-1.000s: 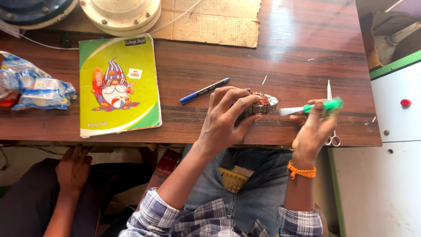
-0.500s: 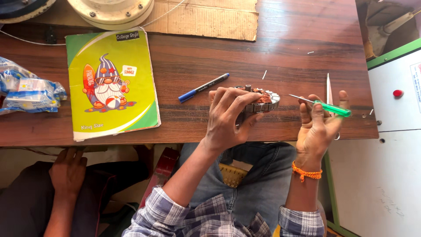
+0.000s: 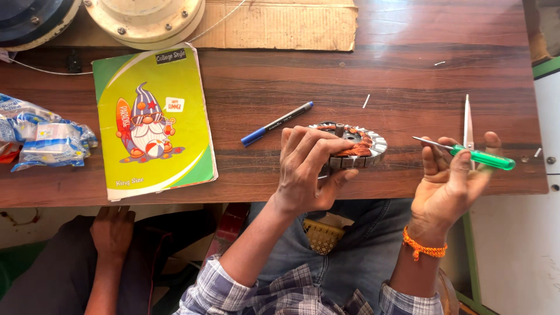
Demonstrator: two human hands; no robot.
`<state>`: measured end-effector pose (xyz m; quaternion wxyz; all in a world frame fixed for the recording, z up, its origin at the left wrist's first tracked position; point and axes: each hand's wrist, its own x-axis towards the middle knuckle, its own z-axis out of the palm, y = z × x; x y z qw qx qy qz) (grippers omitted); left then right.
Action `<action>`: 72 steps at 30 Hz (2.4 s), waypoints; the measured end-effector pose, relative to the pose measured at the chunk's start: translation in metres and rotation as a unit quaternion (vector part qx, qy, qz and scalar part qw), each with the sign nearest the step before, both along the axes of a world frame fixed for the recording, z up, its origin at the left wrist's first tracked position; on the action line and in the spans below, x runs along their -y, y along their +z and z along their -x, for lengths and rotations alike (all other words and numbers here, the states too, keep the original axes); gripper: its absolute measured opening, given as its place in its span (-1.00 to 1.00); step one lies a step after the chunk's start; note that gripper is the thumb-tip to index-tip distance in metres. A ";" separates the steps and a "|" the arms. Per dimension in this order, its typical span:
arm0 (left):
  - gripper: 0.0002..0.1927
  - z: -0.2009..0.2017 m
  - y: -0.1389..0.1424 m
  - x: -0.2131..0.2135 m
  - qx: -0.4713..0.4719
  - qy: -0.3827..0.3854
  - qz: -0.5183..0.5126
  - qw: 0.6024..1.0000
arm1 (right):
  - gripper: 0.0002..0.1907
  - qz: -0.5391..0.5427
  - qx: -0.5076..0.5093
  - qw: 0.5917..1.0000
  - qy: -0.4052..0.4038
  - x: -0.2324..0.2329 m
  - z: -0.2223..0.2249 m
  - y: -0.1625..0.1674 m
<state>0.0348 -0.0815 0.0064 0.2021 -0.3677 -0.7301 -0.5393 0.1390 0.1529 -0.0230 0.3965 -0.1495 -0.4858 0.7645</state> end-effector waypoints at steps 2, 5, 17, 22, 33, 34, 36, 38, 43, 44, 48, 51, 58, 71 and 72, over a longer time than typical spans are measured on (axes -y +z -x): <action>-0.59 0.001 -0.003 0.001 0.004 -0.008 0.003 1.000 | -0.41 -0.003 -0.001 1.000 0.000 0.000 0.000 -0.002; -0.60 0.001 -0.005 0.000 0.006 -0.004 0.005 1.000 | -0.40 -0.005 -0.002 1.000 0.000 0.000 -0.001 -0.003; -0.60 -0.004 -0.005 -0.008 -0.009 0.028 0.020 0.999 | -0.43 0.027 -0.010 1.000 -0.006 0.001 0.000 -0.003; -0.60 -0.005 -0.001 -0.008 -0.008 0.040 0.023 0.999 | -0.42 -0.007 -0.016 1.000 0.007 0.001 0.003 -0.003; -0.58 -0.011 -0.002 -0.008 -0.019 0.029 -0.008 0.999 | -0.28 -0.117 -0.041 0.992 0.011 0.035 -0.027 0.043; -0.57 -0.011 -0.003 -0.008 -0.023 0.029 -0.006 0.999 | -0.27 -0.130 -0.044 0.990 0.016 0.040 -0.028 0.050; -0.54 -0.013 -0.004 -0.008 -0.027 0.036 0.007 0.999 | -0.26 -0.151 -0.047 0.987 0.026 0.049 -0.028 0.063; -0.53 -0.013 -0.004 -0.009 -0.035 0.039 0.012 0.999 | -0.27 -0.157 -0.047 0.986 0.036 0.057 -0.026 0.074; -0.52 -0.012 -0.003 -0.008 -0.032 0.023 0.003 0.999 | -0.32 -0.179 -0.030 0.982 0.048 0.072 -0.018 0.083; -0.52 -0.012 -0.003 -0.007 -0.032 0.024 0.006 0.999 | -0.34 -0.186 -0.028 0.981 0.050 0.073 -0.016 0.083; -0.53 -0.012 -0.001 -0.007 -0.032 0.023 0.013 0.999 | -0.40 -0.209 -0.033 0.975 0.071 0.075 -0.009 0.078; -0.53 -0.012 -0.001 -0.006 -0.029 0.020 0.008 0.999 | -0.44 -0.224 -0.028 0.971 0.081 0.076 -0.006 0.075; -0.52 -0.012 -0.002 -0.006 -0.034 0.022 0.008 0.999 | -0.56 -0.278 -0.022 0.955 0.098 0.075 -0.004 0.080; -0.53 -0.011 -0.002 -0.005 -0.030 0.014 -0.007 0.999 | -0.66 -0.288 0.004 0.949 0.127 0.079 -0.001 0.089; -0.53 -0.011 -0.002 -0.005 -0.034 0.015 -0.011 0.999 | -0.68 -0.290 0.008 0.948 0.129 0.079 -0.001 0.089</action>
